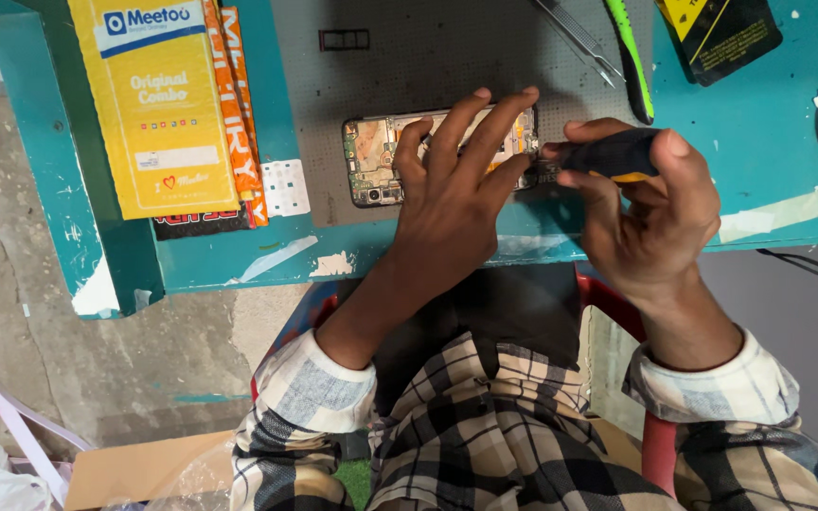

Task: The person disassembles a smartphone on a workbench, using a screwdriver to remove screws and a prying tool to separate components. They handle the battery, camera module, and internal connectors, then reassemble the device by aligning and securing the parts.

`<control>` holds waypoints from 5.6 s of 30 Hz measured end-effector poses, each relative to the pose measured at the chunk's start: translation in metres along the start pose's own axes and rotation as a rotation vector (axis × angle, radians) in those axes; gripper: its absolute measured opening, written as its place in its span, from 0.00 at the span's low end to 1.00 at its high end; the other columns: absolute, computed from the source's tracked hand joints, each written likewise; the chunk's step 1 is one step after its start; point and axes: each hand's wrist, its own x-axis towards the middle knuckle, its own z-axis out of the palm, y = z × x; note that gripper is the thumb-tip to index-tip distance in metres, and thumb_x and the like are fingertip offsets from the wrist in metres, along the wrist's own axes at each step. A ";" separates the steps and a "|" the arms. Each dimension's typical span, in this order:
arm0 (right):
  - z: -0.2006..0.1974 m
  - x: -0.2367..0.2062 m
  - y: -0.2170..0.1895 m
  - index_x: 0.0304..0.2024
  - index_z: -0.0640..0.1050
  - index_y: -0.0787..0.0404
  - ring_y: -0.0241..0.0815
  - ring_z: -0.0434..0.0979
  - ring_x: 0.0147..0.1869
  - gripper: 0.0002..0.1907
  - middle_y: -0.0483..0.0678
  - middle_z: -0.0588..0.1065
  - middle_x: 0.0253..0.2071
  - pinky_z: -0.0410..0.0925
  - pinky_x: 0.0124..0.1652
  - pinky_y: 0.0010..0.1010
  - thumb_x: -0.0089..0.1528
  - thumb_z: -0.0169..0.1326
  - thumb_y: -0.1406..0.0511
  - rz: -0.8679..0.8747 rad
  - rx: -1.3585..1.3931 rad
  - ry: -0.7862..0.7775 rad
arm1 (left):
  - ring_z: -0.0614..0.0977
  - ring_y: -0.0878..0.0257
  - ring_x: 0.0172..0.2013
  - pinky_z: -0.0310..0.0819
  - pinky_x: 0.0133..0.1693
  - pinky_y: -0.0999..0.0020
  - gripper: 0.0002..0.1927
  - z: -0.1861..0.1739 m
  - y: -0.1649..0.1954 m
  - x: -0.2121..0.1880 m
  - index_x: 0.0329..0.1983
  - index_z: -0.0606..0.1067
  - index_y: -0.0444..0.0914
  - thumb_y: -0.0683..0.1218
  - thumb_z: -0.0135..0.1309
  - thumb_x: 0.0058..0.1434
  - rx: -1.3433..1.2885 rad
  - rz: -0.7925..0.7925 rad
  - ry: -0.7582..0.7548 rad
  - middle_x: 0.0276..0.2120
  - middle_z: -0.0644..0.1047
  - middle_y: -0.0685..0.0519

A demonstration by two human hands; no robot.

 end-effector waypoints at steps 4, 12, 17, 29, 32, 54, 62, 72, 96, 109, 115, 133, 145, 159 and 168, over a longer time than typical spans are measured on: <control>0.001 0.000 0.001 0.75 0.46 0.46 0.58 0.83 0.54 0.47 0.70 0.71 0.55 0.81 0.51 0.35 0.67 0.48 0.87 -0.033 -0.018 0.004 | 0.58 0.55 0.74 0.46 0.71 0.44 0.13 0.001 -0.001 0.000 0.49 0.82 0.39 0.34 0.57 0.64 0.003 0.007 0.017 0.75 0.61 0.54; 0.001 0.008 -0.002 0.76 0.47 0.47 0.58 0.83 0.54 0.47 0.68 0.72 0.54 0.81 0.50 0.35 0.67 0.48 0.87 -0.037 -0.017 0.007 | 0.59 0.55 0.74 0.46 0.71 0.44 0.14 0.002 -0.003 -0.001 0.48 0.82 0.38 0.32 0.56 0.62 0.013 0.010 0.010 0.75 0.62 0.54; 0.000 0.010 -0.002 0.76 0.47 0.47 0.58 0.83 0.55 0.46 0.67 0.73 0.54 0.81 0.49 0.34 0.68 0.49 0.87 -0.026 -0.011 0.015 | 0.59 0.55 0.74 0.45 0.71 0.44 0.15 0.005 -0.003 0.000 0.49 0.83 0.38 0.31 0.55 0.62 -0.004 0.019 0.033 0.74 0.62 0.54; 0.001 0.011 -0.001 0.78 0.49 0.50 0.58 0.82 0.54 0.47 0.68 0.72 0.53 0.81 0.52 0.36 0.66 0.50 0.87 -0.046 0.007 0.009 | 0.59 0.55 0.75 0.44 0.72 0.44 0.13 0.002 -0.002 0.000 0.48 0.83 0.38 0.32 0.57 0.64 -0.028 0.019 0.043 0.74 0.63 0.54; 0.000 0.006 0.001 0.77 0.49 0.50 0.56 0.82 0.54 0.47 0.66 0.73 0.54 0.81 0.52 0.35 0.67 0.53 0.86 -0.033 -0.036 0.007 | 0.61 0.54 0.73 0.45 0.70 0.45 0.14 0.000 -0.002 0.003 0.47 0.83 0.37 0.31 0.56 0.62 -0.034 0.027 0.054 0.72 0.65 0.52; -0.029 0.013 0.033 0.73 0.51 0.50 0.56 0.84 0.50 0.49 0.64 0.75 0.49 0.78 0.38 0.29 0.59 0.67 0.75 -0.043 0.025 -0.128 | 0.73 0.55 0.65 0.53 0.62 0.56 0.15 -0.059 -0.030 -0.032 0.56 0.78 0.37 0.37 0.59 0.66 0.015 -0.143 0.132 0.65 0.73 0.50; -0.013 0.011 0.038 0.74 0.49 0.50 0.54 0.81 0.45 0.54 0.64 0.70 0.46 0.79 0.42 0.36 0.57 0.71 0.70 -0.122 -0.092 0.003 | 0.73 0.53 0.65 0.55 0.63 0.57 0.14 -0.058 -0.034 -0.031 0.58 0.76 0.37 0.38 0.58 0.70 -0.039 -0.151 0.145 0.65 0.72 0.49; -0.027 0.032 0.045 0.73 0.54 0.46 0.52 0.85 0.45 0.47 0.66 0.77 0.45 0.79 0.36 0.33 0.60 0.65 0.73 -0.147 0.172 -0.205 | 0.74 0.54 0.64 0.56 0.62 0.56 0.15 -0.058 -0.031 -0.030 0.59 0.75 0.36 0.40 0.58 0.71 -0.032 -0.132 0.133 0.64 0.72 0.49; -0.030 0.037 0.044 0.72 0.52 0.44 0.59 0.84 0.45 0.48 0.66 0.77 0.45 0.79 0.37 0.36 0.58 0.66 0.69 -0.204 0.085 -0.228 | 0.72 0.54 0.65 0.55 0.63 0.54 0.16 -0.056 -0.033 -0.030 0.59 0.75 0.36 0.41 0.59 0.70 -0.001 -0.131 0.107 0.65 0.72 0.49; -0.029 0.046 0.031 0.73 0.53 0.45 0.52 0.84 0.40 0.46 0.67 0.77 0.43 0.79 0.35 0.32 0.59 0.58 0.78 -0.128 0.171 -0.337 | 0.72 0.54 0.65 0.55 0.62 0.54 0.15 -0.055 -0.034 -0.031 0.58 0.76 0.35 0.43 0.59 0.71 -0.002 -0.130 0.107 0.64 0.73 0.49; -0.016 0.034 0.035 0.71 0.49 0.45 0.47 0.83 0.43 0.51 0.65 0.76 0.45 0.76 0.37 0.30 0.61 0.72 0.72 -0.144 0.026 -0.159 | 0.72 0.54 0.65 0.55 0.63 0.53 0.14 -0.058 -0.032 -0.031 0.57 0.77 0.36 0.43 0.59 0.70 0.005 -0.156 0.091 0.64 0.73 0.50; -0.027 0.029 0.039 0.73 0.55 0.40 0.44 0.86 0.42 0.45 0.63 0.79 0.47 0.80 0.36 0.29 0.63 0.58 0.78 -0.045 0.254 -0.260 | 0.72 0.54 0.65 0.55 0.63 0.52 0.14 -0.061 -0.030 -0.029 0.57 0.77 0.35 0.43 0.59 0.70 0.012 -0.161 0.076 0.64 0.73 0.49; -0.016 0.027 0.038 0.75 0.53 0.42 0.51 0.85 0.46 0.49 0.62 0.77 0.48 0.79 0.37 0.29 0.62 0.68 0.72 -0.189 0.084 -0.168 | 0.72 0.54 0.65 0.54 0.63 0.53 0.14 -0.062 -0.031 -0.028 0.56 0.77 0.35 0.43 0.59 0.69 0.021 -0.165 0.068 0.64 0.73 0.50; -0.018 0.033 0.031 0.74 0.56 0.40 0.52 0.84 0.45 0.50 0.58 0.78 0.45 0.77 0.37 0.35 0.58 0.70 0.69 -0.136 0.080 -0.151 | 0.72 0.54 0.64 0.54 0.62 0.53 0.15 -0.064 -0.031 -0.028 0.57 0.77 0.36 0.43 0.59 0.69 0.024 -0.164 0.061 0.64 0.73 0.49; -0.038 0.032 0.046 0.76 0.56 0.40 0.38 0.85 0.39 0.42 0.60 0.79 0.52 0.76 0.35 0.22 0.67 0.59 0.74 0.027 0.313 -0.350 | 0.72 0.55 0.65 0.54 0.63 0.54 0.15 -0.063 -0.031 -0.028 0.57 0.77 0.36 0.43 0.60 0.69 0.035 -0.155 0.062 0.65 0.72 0.50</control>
